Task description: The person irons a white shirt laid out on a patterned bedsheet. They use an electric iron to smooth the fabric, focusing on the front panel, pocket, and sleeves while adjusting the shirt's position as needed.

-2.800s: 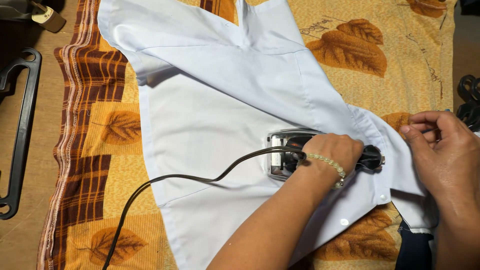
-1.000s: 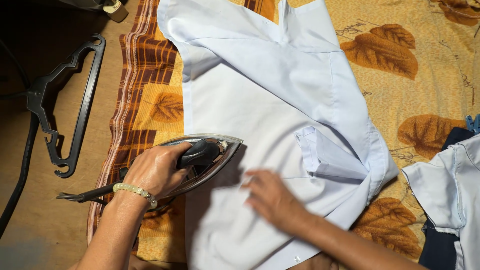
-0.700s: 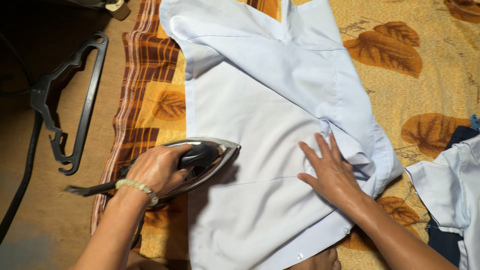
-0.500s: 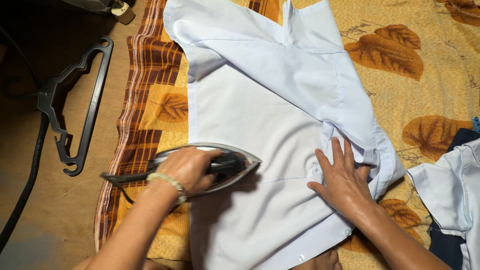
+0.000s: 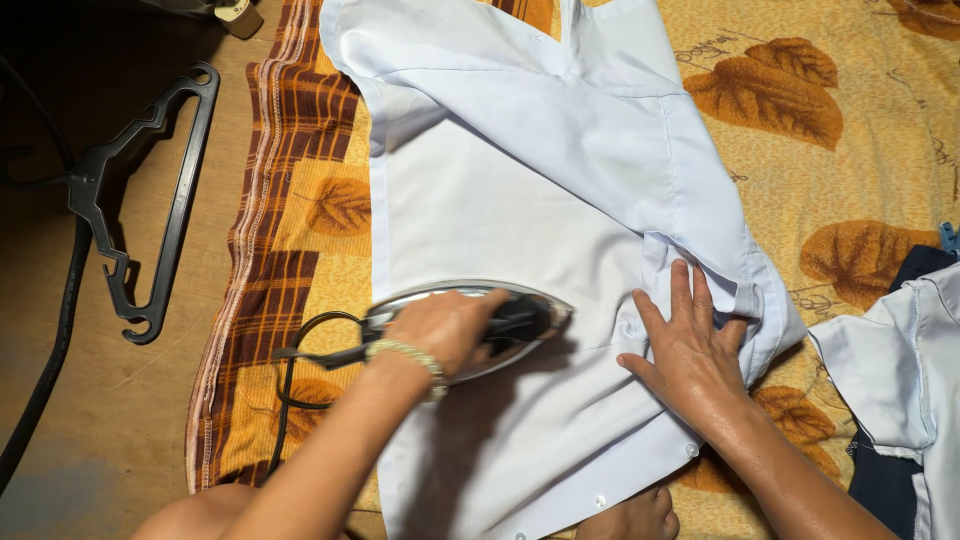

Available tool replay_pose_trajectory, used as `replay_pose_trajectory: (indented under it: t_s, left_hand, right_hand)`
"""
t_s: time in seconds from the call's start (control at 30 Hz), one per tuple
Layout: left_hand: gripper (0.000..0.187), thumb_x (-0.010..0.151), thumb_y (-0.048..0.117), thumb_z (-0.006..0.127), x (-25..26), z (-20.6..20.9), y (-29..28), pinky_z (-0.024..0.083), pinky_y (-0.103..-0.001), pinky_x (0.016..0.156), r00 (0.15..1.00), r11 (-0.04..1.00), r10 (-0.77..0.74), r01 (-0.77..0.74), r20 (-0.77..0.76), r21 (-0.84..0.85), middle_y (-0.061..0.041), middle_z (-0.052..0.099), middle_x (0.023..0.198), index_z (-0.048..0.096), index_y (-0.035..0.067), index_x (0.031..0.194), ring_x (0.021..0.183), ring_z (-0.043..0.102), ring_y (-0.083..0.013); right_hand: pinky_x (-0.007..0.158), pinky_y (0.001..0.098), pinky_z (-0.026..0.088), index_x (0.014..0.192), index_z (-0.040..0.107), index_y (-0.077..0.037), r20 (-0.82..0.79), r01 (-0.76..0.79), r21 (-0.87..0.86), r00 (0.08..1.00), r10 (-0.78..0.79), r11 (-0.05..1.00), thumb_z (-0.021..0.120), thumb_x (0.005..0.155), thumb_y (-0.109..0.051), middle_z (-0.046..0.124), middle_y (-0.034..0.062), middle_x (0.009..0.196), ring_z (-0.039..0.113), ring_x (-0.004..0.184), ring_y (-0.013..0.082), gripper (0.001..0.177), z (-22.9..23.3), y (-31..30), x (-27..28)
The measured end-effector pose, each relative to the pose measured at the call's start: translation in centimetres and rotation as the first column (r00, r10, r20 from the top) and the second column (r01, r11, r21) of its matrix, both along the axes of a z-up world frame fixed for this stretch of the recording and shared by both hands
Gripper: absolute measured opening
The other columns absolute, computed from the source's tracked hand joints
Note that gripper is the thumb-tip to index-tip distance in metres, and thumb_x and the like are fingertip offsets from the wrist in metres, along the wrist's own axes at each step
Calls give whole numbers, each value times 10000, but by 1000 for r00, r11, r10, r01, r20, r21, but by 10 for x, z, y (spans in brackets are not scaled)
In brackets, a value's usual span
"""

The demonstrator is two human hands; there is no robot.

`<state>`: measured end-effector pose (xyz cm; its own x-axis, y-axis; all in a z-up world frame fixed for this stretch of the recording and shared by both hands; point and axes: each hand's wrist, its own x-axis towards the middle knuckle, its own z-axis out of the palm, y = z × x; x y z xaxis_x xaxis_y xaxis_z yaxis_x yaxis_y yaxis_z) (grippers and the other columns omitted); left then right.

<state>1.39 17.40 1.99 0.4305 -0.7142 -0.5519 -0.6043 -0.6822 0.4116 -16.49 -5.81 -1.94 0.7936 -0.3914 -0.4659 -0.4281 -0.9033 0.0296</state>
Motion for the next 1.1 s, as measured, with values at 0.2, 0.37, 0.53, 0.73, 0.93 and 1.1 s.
replay_pose_trajectory:
  t_s: [0.2, 0.37, 0.53, 0.73, 0.93, 1.1]
  left_hand:
    - [620, 764, 156, 748, 27, 18, 70, 557, -482, 883, 982, 980, 152, -164, 109, 113, -164, 743, 989, 594, 248, 1357, 976, 700, -365]
    - [577, 744, 144, 748, 22, 18, 56, 554, -482, 880, 983, 985, 150, -157, 104, 66, -169, 744, 964, 627, 226, 1302, 947, 702, -366]
    - [482, 759, 138, 722, 8, 11, 12, 559, -503, 824, 997, 998, -1, 6, 79, -65, -179, 736, 943, 654, 199, 1232, 910, 699, -392]
    - [365, 783, 150, 717, 2, 19, -8, 560, -509, 769, 999, 998, -32, 34, 34, -59, -149, 738, 915, 661, 202, 1141, 897, 702, -377]
    - [415, 776, 147, 718, 0, 21, 5, 555, -511, 766, 998, 998, -46, 47, 42, -33, -159, 733, 886, 643, 225, 1177, 869, 700, -384]
    - [481, 760, 166, 742, -1, 18, 38, 552, -502, 802, 999, 1000, 2, -2, 46, 0, -162, 730, 883, 637, 200, 1228, 886, 695, -379]
  right_hand:
    - [974, 813, 234, 1496, 489, -177, -7, 24, 73, 1000, -24, 997, 822, 741, -463, 93, 335, 1652, 19, 1500, 492, 873, 6, 4, 3]
    - [1077, 622, 300, 1371, 591, -94, 397, -195, 269, 915, 76, 943, 811, 776, -332, 495, 235, 1458, 414, 1365, 372, 678, 14, 31, 17]
    - [982, 448, 386, 1295, 641, -49, 610, -399, 358, 784, 112, 844, 776, 805, -180, 680, 97, 1220, 599, 1152, 236, 525, 23, 50, 41]
    - [924, 405, 427, 1130, 737, -98, 563, -434, 287, 797, 216, 854, 762, 806, -83, 732, 31, 939, 655, 926, 189, 326, 24, 25, 52]
    - [924, 382, 447, 1038, 781, -118, 553, -507, 282, 780, 294, 814, 774, 815, -122, 732, 7, 848, 653, 864, 168, 223, 18, 27, 65]
    - [962, 395, 438, 1116, 755, -101, 598, -528, 236, 741, 306, 816, 773, 842, -148, 744, 27, 984, 657, 962, 173, 279, 17, 28, 70]
